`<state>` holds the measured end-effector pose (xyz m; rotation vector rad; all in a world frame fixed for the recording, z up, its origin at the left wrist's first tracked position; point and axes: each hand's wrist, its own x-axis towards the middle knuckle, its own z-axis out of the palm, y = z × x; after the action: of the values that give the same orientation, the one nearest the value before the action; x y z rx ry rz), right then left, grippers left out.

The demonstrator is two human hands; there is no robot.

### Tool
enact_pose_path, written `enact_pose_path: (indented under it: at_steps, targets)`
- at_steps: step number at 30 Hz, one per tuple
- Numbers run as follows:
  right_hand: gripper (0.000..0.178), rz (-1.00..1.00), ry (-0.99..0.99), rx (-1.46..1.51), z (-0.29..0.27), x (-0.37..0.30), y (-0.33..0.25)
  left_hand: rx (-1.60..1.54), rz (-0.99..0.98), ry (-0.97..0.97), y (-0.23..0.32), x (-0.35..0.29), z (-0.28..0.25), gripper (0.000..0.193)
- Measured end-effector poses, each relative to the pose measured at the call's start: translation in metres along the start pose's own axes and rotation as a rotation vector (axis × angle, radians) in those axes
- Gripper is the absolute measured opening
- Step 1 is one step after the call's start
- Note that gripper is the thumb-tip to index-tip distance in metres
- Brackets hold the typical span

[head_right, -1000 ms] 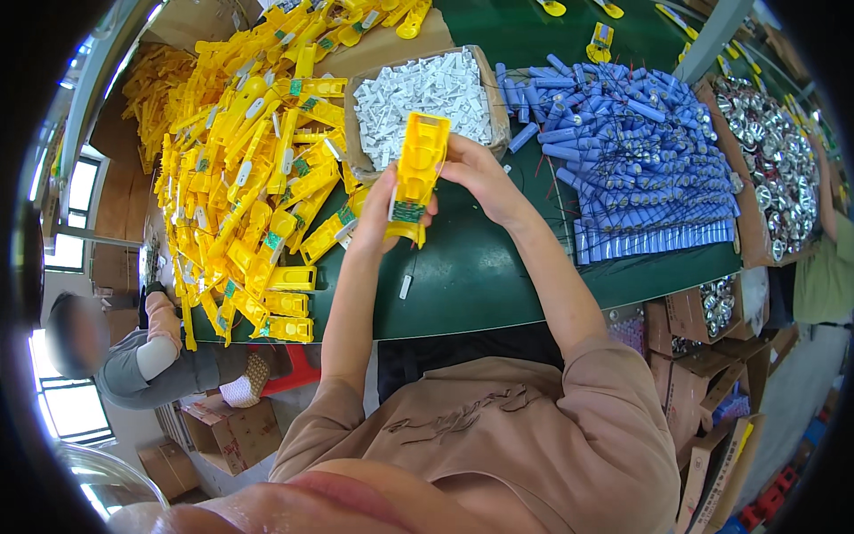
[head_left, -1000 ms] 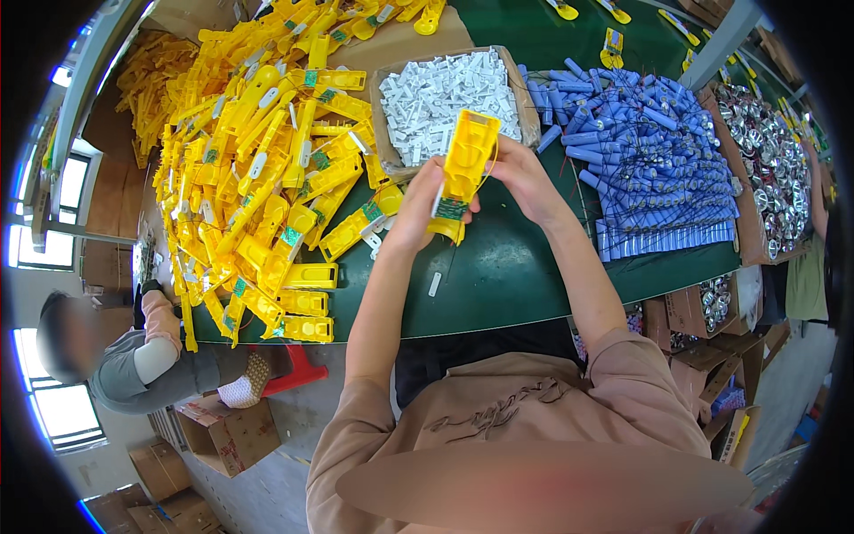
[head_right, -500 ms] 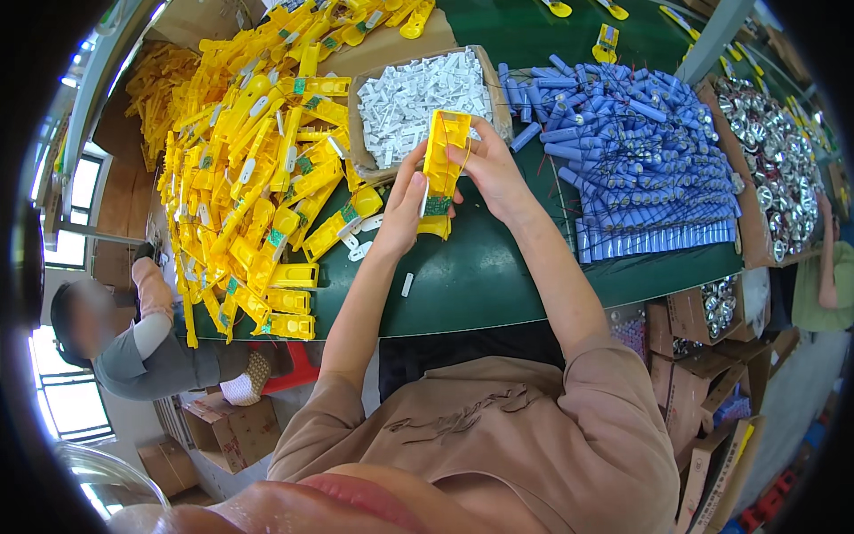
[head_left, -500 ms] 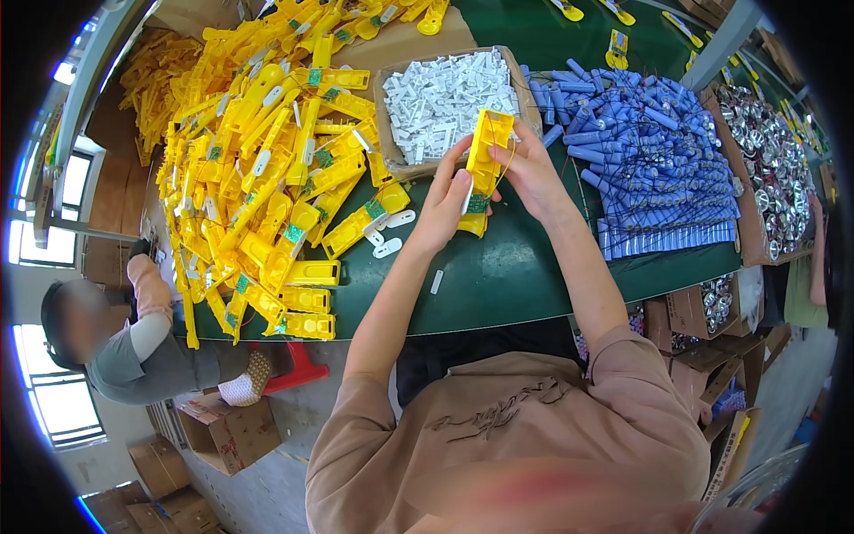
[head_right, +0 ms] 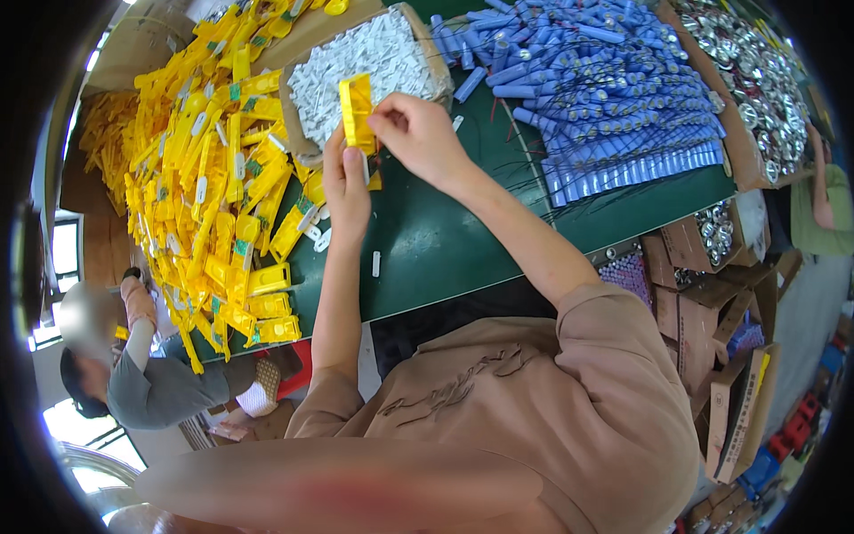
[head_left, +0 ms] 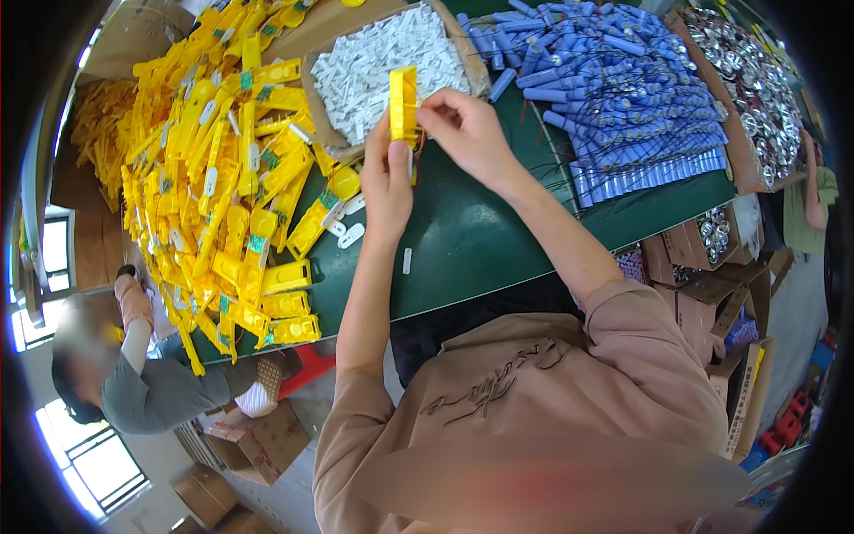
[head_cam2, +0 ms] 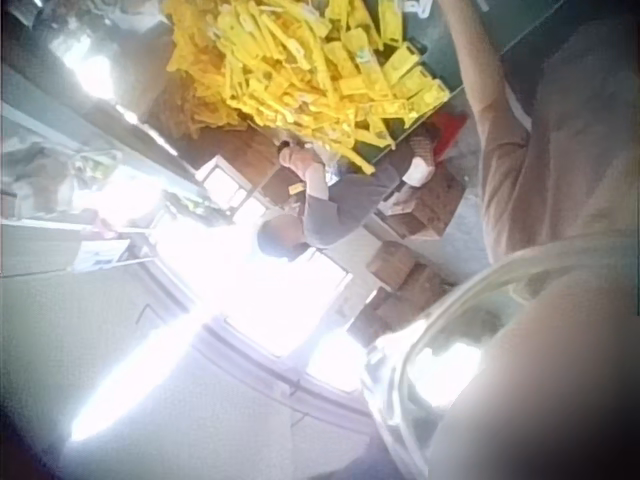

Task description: Assembling electronic components into yellow plastic housings by inserting batteries and internal circuits.

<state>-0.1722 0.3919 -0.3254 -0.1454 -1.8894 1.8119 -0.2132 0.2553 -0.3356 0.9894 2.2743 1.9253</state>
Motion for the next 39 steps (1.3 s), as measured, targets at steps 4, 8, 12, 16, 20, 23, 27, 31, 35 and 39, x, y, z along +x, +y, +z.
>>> enact_pose_path:
  at_steps: [4, 8, 12, 16, 20, 23, 27, 31, 35, 39]
  targets:
    - [0.012, -0.001, -0.033, 0.108, 0.007, -0.006, -0.011, -0.235, -0.177, -0.025, 0.005, -0.001, -0.004, 0.040]
    - [0.013, -0.028, -0.057, -0.119, 0.018, -0.016, -0.009, -0.063, -0.052, 0.071, 0.004, -0.002, -0.001, 0.039]
    - [0.011, -0.190, -0.039, -0.366, 0.030, -0.023, -0.005, -0.148, -0.099, 0.104, -0.002, -0.002, -0.001, 0.039]
    - [0.010, -0.467, 0.040, -0.569, 0.035, -0.024, 0.001, -0.389, -0.222, 0.115, -0.002, -0.001, -0.002, 0.041]
    - [0.012, -0.521, 0.067, -0.562, 0.036, -0.025, 0.002, -0.330, -0.212, 0.068, 0.007, 0.000, -0.005, 0.044]
    - [0.012, -0.551, 0.065, -0.561, 0.038, -0.027, 0.000, -0.353, -0.146, 0.007, 0.012, 0.002, -0.010, 0.043]
    - [0.013, -0.551, 0.021, -0.552, 0.040, -0.029, -0.002, -0.309, -0.135, 0.048, 0.012, 0.001, -0.008, 0.044]
    - [0.015, -0.582, 0.039, -0.534, 0.041, -0.029, -0.002, -0.399, -0.234, 0.052, 0.014, 0.002, -0.009, 0.047]
    - [0.014, -0.601, 0.039, -0.545, 0.042, -0.028, -0.002, -0.501, -0.301, 0.039, 0.016, 0.004, -0.013, 0.052]
    - [0.014, -0.635, 0.053, -0.572, 0.042, -0.027, -0.001, -0.540, -0.348, 0.071, 0.015, 0.003, -0.013, 0.048]
